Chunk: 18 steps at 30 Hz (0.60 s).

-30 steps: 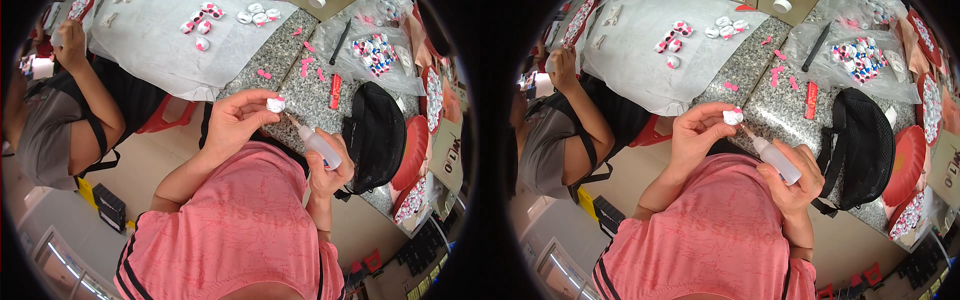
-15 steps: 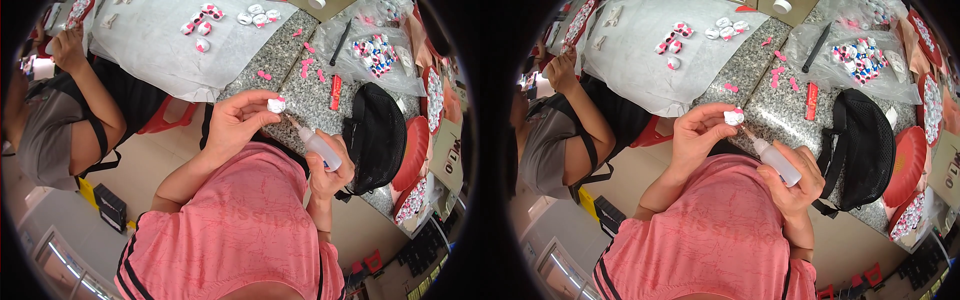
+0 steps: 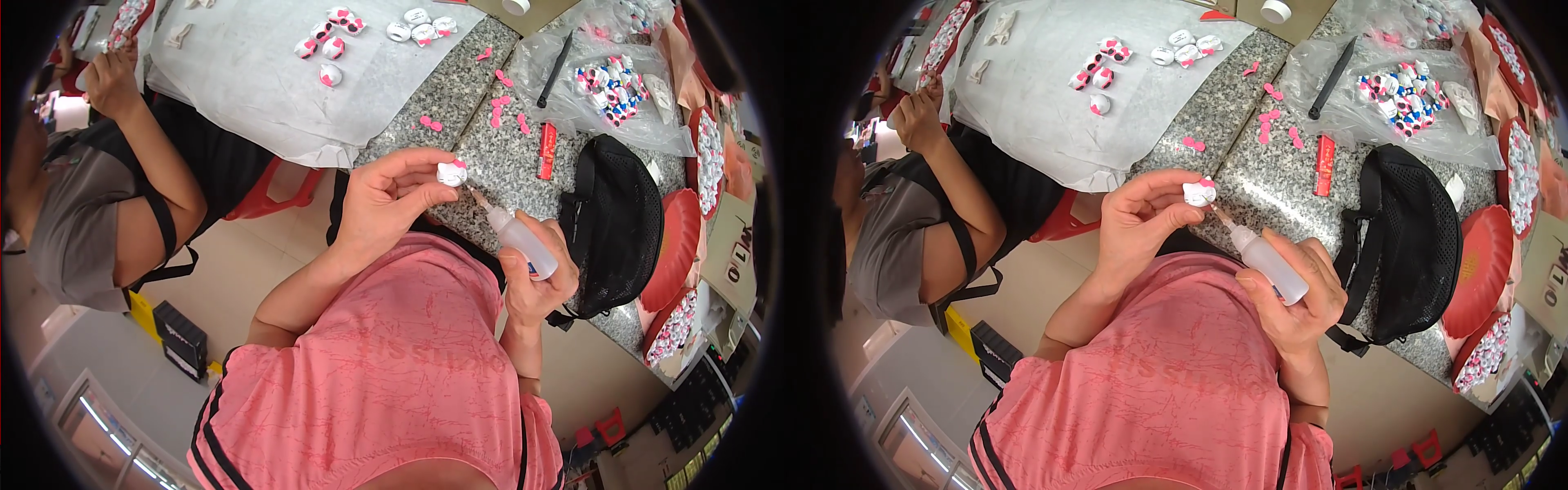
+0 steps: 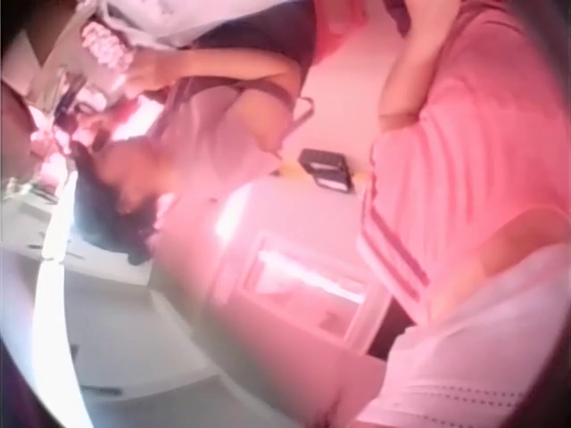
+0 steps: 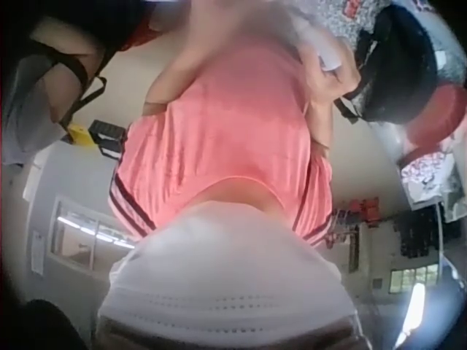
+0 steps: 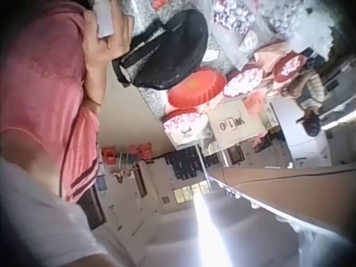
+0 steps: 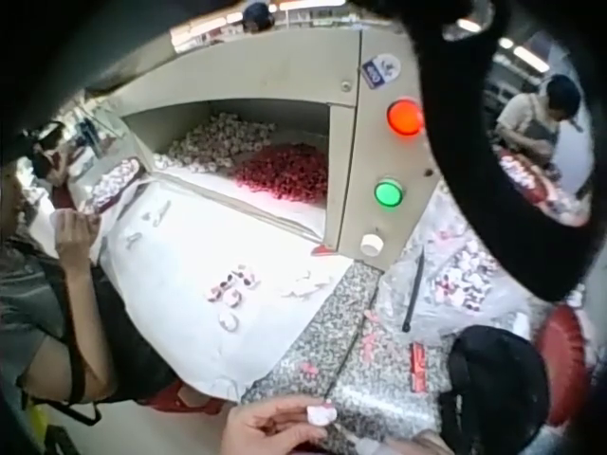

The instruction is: Applying glue to white circular parts and attaching small pink bow-shaped components at a factory workbench.

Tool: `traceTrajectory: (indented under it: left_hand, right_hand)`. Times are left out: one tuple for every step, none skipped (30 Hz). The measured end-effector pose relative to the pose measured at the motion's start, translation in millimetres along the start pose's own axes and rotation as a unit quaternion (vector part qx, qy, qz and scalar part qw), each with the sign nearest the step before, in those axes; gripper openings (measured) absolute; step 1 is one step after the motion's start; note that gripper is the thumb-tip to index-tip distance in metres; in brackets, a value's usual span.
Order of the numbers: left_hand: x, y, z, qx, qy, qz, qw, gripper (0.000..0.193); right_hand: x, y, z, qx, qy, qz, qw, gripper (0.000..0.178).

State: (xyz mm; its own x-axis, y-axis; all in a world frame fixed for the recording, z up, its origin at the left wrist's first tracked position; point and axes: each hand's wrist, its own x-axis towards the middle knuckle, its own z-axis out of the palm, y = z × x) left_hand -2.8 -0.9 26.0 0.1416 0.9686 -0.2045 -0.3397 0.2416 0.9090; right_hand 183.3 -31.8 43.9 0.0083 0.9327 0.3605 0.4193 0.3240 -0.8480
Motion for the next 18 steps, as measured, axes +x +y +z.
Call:
traceTrajectory:
  left_hand:
    - [-0.1, 0.0, -0.1, -0.002, 0.0, 0.0, 1.0, 0.028]
    - [-0.1, 0.0, -0.2, -0.003, 0.0, -0.001, 1.0, 0.028]
    - [-0.1, -0.2, -0.2, -0.003, 0.0, 0.0, 1.0, 0.028]
    - [-0.2, -0.4, -0.2, -0.007, 0.002, -0.002, 1.0, 0.028]
    - [-0.3, -0.5, -0.1, -0.011, 0.005, -0.004, 1.0, 0.028]
    - [-0.3, -0.7, -0.1, -0.014, 0.007, -0.006, 1.0, 0.028]
    - [-0.2, -0.8, -0.2, -0.015, 0.007, -0.006, 1.0, 0.028]
    - [-0.2, -0.8, -0.3, -0.007, 0.005, -0.002, 1.0, 0.028]
    - [-0.2, -1.0, -0.5, 0.0, 0.004, 0.001, 1.0, 0.028]
    - [-0.2, -1.1, -0.7, 0.007, 0.002, 0.005, 1.0, 0.028]
    - [-0.2, -1.0, -0.8, 0.008, 0.002, 0.005, 1.0, 0.028]
    - [-0.3, -0.8, -0.9, 0.012, 0.003, 0.004, 1.0, 0.028]
    - [-0.3, -0.6, -1.1, 0.016, 0.004, 0.003, 1.0, 0.029]
    - [-0.2, -0.4, -1.1, 0.02, 0.005, 0.002, 1.0, 0.029]
    - [-0.1, -0.3, -1.1, 0.02, 0.005, 0.002, 1.0, 0.029]
    - [-0.1, -0.2, -1.1, 0.019, 0.005, 0.001, 1.0, 0.029]
    - [0.0, -0.1, -1.1, 0.018, 0.006, 0.0, 1.0, 0.029]
    - [0.1, -0.1, -1.0, 0.017, 0.006, 0.0, 1.0, 0.029]
  right_hand:
    - [0.1, -0.9, -0.3, 0.0, 0.0, 0.0, 1.0, 0.044]
    - [0.2, -2.3, -0.5, 0.001, -0.001, 0.009, 1.0, 0.042]
    - [0.3, -3.5, -0.7, 0.002, -0.003, 0.019, 1.0, 0.039]
    - [0.3, -4.3, -1.0, 0.003, -0.005, 0.029, 1.0, 0.037]
    - [0.1, -4.4, -1.3, 0.003, -0.005, 0.029, 1.0, 0.037]
    - [-0.1, -4.4, -1.6, 0.002, -0.006, 0.029, 1.0, 0.037]
    - [-0.3, -4.3, -1.8, 0.002, -0.006, 0.029, 1.0, 0.038]
    - [-0.3, -4.3, -1.9, 0.002, -0.007, 0.029, 1.0, 0.038]
    - [-0.3, -4.3, -1.9, 0.002, -0.007, 0.029, 1.0, 0.038]
    - [-0.1, -4.4, -1.9, 0.002, -0.008, 0.027, 1.0, 0.038]
    - [0.1, -4.4, -1.8, 0.002, -0.008, 0.025, 1.0, 0.038]
    - [0.2, -4.3, -1.7, 0.002, -0.008, 0.023, 1.0, 0.038]
    - [0.2, -3.7, -1.5, 0.002, -0.008, 0.023, 1.0, 0.038]
    - [0.3, -2.6, -1.3, -0.001, -0.005, 0.014, 1.0, 0.039]
    - [0.4, -1.5, -1.1, -0.004, -0.002, 0.005, 1.0, 0.041]
    - [0.5, -1.1, -1.0, -0.006, 0.001, -0.004, 1.0, 0.044]
    - [0.6, -1.5, -1.2, -0.006, 0.001, -0.004, 1.0, 0.044]
    - [0.6, -2.2, -1.6, -0.006, -0.002, 0.001, 1.0, 0.043]
